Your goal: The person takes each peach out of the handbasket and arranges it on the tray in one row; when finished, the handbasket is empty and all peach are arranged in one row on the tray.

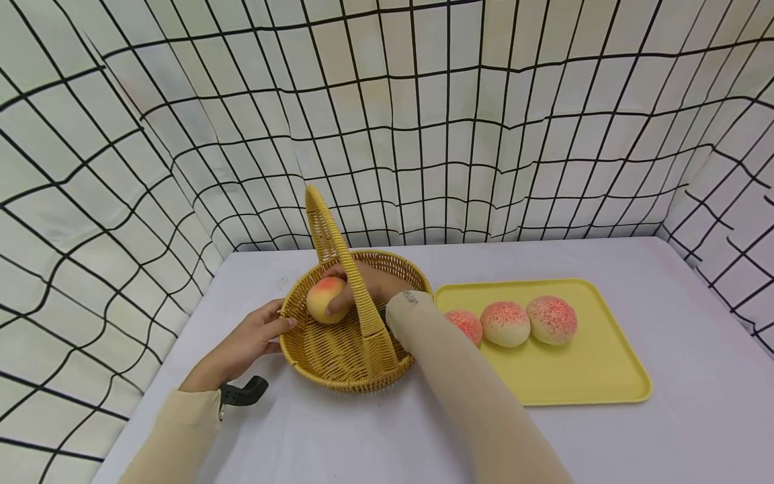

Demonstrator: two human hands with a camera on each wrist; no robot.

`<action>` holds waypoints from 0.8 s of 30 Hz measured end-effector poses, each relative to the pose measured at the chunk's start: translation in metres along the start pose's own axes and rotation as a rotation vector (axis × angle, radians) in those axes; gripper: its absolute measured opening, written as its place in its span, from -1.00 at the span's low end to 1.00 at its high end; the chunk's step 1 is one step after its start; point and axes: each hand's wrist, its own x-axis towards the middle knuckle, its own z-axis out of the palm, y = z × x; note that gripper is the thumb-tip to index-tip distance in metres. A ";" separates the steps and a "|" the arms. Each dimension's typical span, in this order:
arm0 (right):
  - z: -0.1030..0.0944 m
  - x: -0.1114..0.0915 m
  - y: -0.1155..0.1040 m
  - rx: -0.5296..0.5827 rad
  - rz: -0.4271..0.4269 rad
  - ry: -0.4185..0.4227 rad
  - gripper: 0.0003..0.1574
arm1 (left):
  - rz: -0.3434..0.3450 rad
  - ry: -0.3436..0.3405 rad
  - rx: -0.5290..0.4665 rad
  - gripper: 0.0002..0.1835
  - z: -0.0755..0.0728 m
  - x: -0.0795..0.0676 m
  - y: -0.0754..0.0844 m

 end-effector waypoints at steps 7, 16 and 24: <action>-0.017 -0.018 -0.008 0.121 -0.013 0.021 -0.19 | 0.001 0.006 0.016 -0.33 0.001 0.002 0.001; -0.046 -0.036 -0.012 -0.106 -0.117 0.066 -0.11 | 0.005 0.008 0.017 -0.33 0.002 0.001 0.001; -0.058 -0.066 -0.013 0.020 -0.054 0.114 -0.11 | 0.007 0.006 0.017 -0.32 0.001 0.000 -0.001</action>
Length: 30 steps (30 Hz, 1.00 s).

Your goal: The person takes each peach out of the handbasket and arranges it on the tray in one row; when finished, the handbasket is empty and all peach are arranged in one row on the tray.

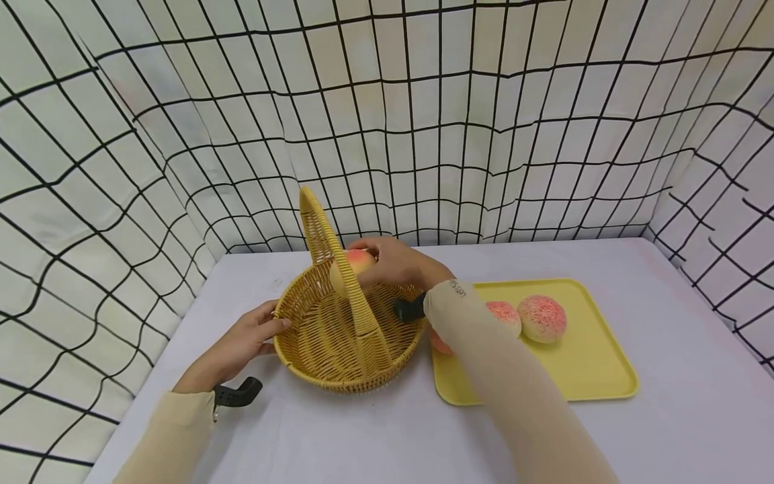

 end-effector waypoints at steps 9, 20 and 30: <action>-0.017 -0.030 0.000 0.031 0.017 0.055 -0.10 | -0.006 0.009 0.001 -0.34 0.000 0.001 0.000; -0.036 -0.064 0.011 0.060 0.058 0.114 -0.09 | -0.012 0.021 0.012 -0.35 0.001 0.002 -0.001; -0.061 -0.097 0.018 0.002 0.100 0.199 -0.06 | -0.010 0.011 0.017 -0.34 0.000 0.003 -0.002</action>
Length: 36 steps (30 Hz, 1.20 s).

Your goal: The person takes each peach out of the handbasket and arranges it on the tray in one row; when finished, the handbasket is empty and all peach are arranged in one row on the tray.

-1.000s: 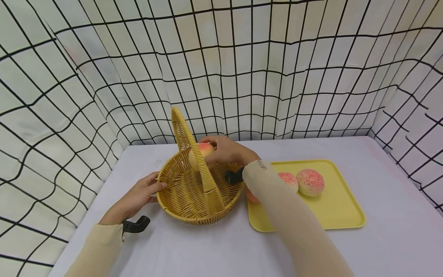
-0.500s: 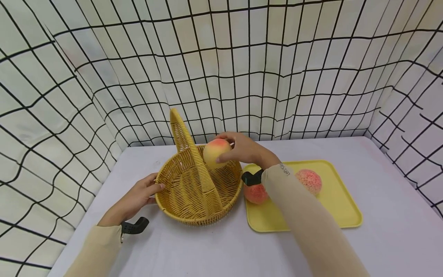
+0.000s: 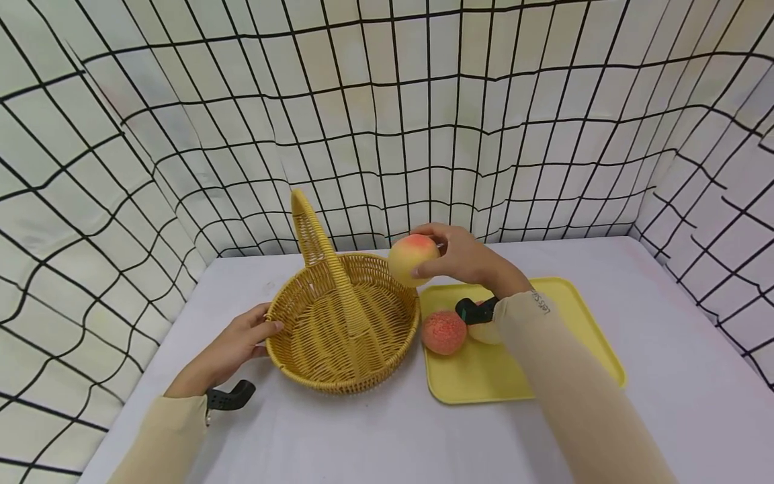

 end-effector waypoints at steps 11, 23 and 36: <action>-0.028 -0.037 0.028 -0.032 0.077 0.091 -0.05 | 0.004 -0.002 0.005 -0.33 0.002 0.001 -0.001; -0.055 -0.083 0.065 -0.068 0.154 0.185 -0.04 | 0.002 0.002 0.003 -0.34 0.001 0.000 0.001; -0.081 -0.125 0.094 -0.082 0.205 0.265 -0.09 | 0.009 0.000 0.003 -0.33 0.001 0.000 0.001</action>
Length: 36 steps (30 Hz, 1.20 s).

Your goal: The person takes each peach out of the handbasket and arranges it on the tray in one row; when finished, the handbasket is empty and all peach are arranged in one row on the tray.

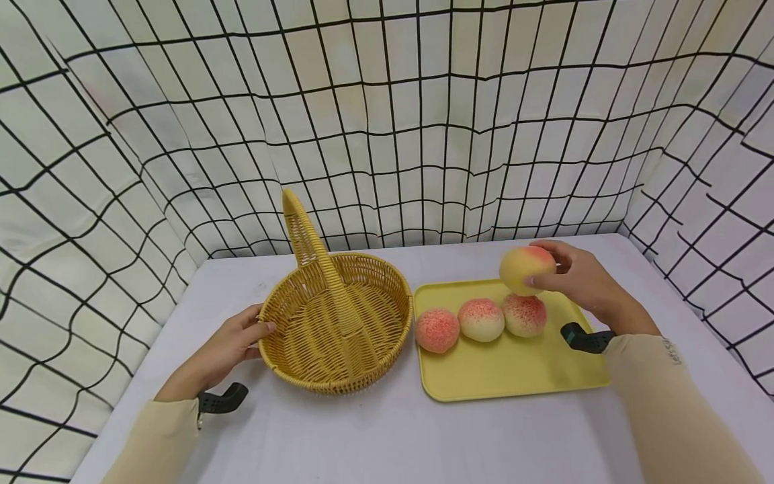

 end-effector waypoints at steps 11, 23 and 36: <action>-0.016 -0.009 0.030 -0.026 0.054 0.048 -0.10 | -0.005 -0.003 -0.010 -0.32 -0.002 0.000 -0.001; -0.017 -0.019 0.056 -0.080 0.133 0.055 -0.07 | -0.002 -0.006 -0.025 -0.33 -0.001 0.000 -0.001; -0.008 -0.026 0.064 -0.119 0.175 0.034 0.00 | -0.002 -0.005 -0.021 -0.33 0.000 0.001 -0.001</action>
